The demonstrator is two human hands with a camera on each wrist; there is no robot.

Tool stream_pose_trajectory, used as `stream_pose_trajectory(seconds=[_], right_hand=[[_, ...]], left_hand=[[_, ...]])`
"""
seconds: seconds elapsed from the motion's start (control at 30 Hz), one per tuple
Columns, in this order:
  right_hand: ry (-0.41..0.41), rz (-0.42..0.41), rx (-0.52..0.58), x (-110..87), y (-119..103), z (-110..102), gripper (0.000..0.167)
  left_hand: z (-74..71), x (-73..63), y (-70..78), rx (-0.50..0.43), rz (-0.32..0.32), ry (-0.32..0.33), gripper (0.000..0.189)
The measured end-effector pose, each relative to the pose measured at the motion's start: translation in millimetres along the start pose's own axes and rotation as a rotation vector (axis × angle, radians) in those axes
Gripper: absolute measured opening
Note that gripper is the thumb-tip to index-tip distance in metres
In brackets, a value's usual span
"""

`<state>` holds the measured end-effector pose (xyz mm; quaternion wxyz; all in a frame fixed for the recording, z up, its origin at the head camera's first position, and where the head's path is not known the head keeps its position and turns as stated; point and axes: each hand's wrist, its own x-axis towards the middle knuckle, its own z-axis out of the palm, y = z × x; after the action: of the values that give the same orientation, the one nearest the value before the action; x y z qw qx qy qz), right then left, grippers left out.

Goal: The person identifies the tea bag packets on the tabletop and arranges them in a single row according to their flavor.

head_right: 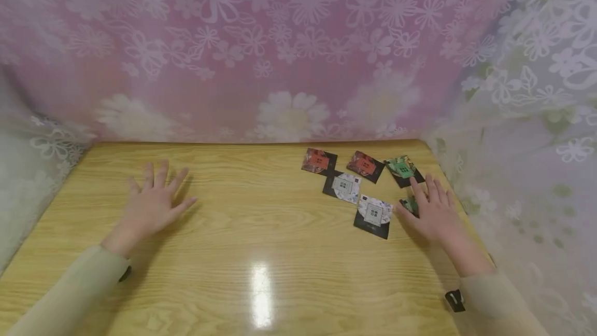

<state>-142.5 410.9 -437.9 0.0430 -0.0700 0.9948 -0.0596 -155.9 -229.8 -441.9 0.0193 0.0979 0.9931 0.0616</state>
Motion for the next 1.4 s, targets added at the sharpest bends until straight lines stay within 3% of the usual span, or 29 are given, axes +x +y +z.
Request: stream_pose_trajectory(seconds=[0.27, 0.43, 0.8, 1.03, 1.4], right_hand=[[-0.067, -0.026, 0.069, -11.7, 7.7, 9.3, 0.090], [-0.057, -0.032, 0.111, -17.1, 9.6, 15.8, 0.087], [-0.072, -0.057, 0.187, -25.6, 7.4, 18.2, 0.079], [-0.099, -0.076, 0.194, -27.3, 12.4, 20.1, 0.071], [-0.085, -0.105, 0.163, -23.8, 18.8, 22.5, 0.057]], left_hand=[[2.9, 16.2, 18.4, 0.003, 0.056, 0.005, 0.086], [5.5, 30.5, 34.8, 0.010, 0.095, 0.002, 0.086], [13.3, 57.1, 84.9, 0.021, 0.216, 0.007, 0.084], [14.9, 69.4, 127.1, 0.032, 0.289, -0.002, 0.080], [8.5, 87.0, 214.3, 0.099, 0.467, -0.056, 0.078]])
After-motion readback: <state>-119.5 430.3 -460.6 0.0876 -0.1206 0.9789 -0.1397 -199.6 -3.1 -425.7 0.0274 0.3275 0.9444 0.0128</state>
